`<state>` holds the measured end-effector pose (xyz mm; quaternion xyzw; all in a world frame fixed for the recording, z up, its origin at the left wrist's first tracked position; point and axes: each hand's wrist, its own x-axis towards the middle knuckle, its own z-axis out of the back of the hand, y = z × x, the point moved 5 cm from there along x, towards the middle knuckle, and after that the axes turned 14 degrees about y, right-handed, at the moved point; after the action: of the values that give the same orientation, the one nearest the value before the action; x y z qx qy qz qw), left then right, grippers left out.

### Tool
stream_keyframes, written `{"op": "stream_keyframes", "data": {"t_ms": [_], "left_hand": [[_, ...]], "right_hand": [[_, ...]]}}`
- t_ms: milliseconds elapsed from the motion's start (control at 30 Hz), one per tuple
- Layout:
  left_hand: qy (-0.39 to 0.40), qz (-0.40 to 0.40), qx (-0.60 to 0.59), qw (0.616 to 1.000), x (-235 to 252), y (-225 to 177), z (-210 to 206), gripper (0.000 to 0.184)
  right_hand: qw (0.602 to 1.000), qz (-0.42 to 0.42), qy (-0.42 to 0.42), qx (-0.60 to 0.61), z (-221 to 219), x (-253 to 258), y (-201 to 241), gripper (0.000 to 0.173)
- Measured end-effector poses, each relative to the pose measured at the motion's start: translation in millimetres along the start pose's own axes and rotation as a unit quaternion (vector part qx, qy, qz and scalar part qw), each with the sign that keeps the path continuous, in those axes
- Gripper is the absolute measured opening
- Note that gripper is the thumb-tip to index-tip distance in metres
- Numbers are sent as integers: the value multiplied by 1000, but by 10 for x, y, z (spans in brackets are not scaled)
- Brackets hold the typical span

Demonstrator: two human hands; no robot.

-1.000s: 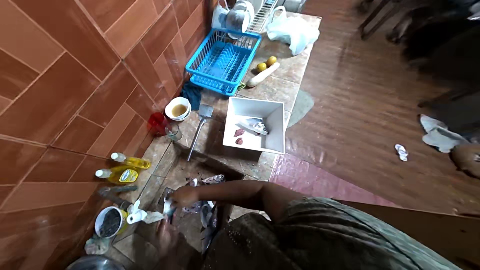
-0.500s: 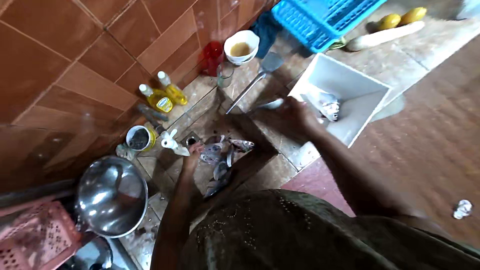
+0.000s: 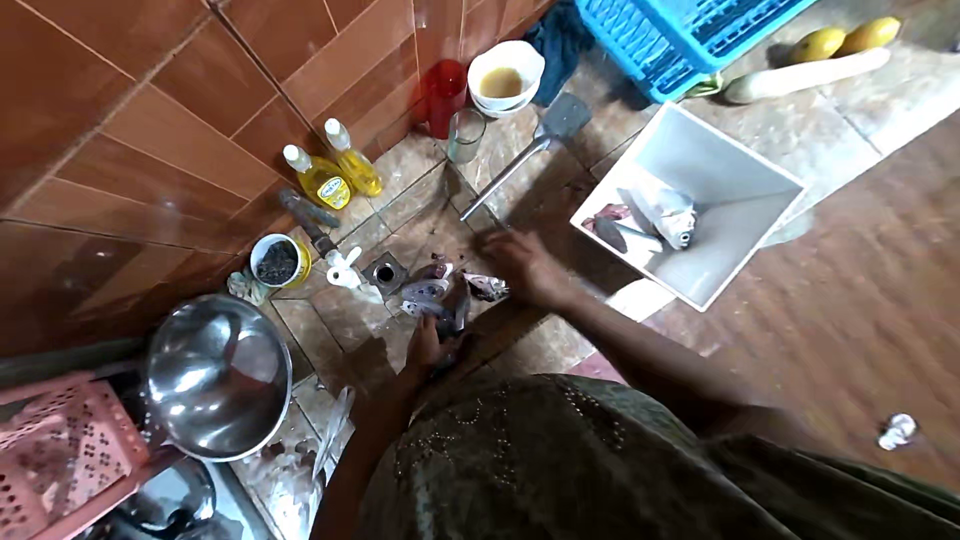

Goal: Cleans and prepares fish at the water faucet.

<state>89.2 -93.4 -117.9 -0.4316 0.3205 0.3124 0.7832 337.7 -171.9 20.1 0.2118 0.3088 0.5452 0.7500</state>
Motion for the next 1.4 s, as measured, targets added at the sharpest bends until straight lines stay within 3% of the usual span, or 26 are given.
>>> {"op": "stream_keyframes", "data": {"t_ms": [100,167,300,333,433,533,633,733,833,967,1133,1200,1233,1333,1400], "left_hand": [[-12,-37,-45,998,-28,58,0,66],[-7,-41,-43,998,-57,93,-19,67],[-10,-30,95,995,-184,-116,-17,55],[-8,-23,108,994,-183,-193,-6,53],[25,-6,134,991,-92,-303,-35,54],[64,2,173,983,-52,-331,-81,49],[28,-21,193,981,-44,-278,-141,44],[28,-13,183,983,-87,-289,-95,50],[78,-11,192,978,-133,-308,-41,48],[140,-10,214,967,-222,-360,60,44],[108,5,172,979,-252,-272,158,59],[80,5,143,987,-174,-73,128,55],[65,5,123,990,-147,26,113,54],[-21,18,44,999,-133,252,117,57],[-69,61,-5,996,-162,333,142,62]], "right_hand": [[983,59,128,114,-748,559,388,31],[949,43,227,216,-1178,880,636,31],[794,-93,294,525,-1894,1291,892,36],[770,-129,292,552,-1949,1325,934,35],[753,-182,293,560,-1878,1345,1105,36],[747,-148,314,567,-1804,1369,1237,43],[747,-128,313,573,-1754,1398,1324,39],[733,-119,328,584,-1785,1453,1363,36],[707,-85,367,598,-1874,1463,1472,39],[668,-49,351,654,-1885,1432,1544,41],[673,-69,352,647,-1738,1434,1446,41],[682,-52,378,624,-1648,1426,1442,42],[699,-45,390,598,-1633,1424,1433,43],[803,-29,411,430,-1677,1426,1357,36],[831,-32,445,332,-1664,1332,1372,34]]}}
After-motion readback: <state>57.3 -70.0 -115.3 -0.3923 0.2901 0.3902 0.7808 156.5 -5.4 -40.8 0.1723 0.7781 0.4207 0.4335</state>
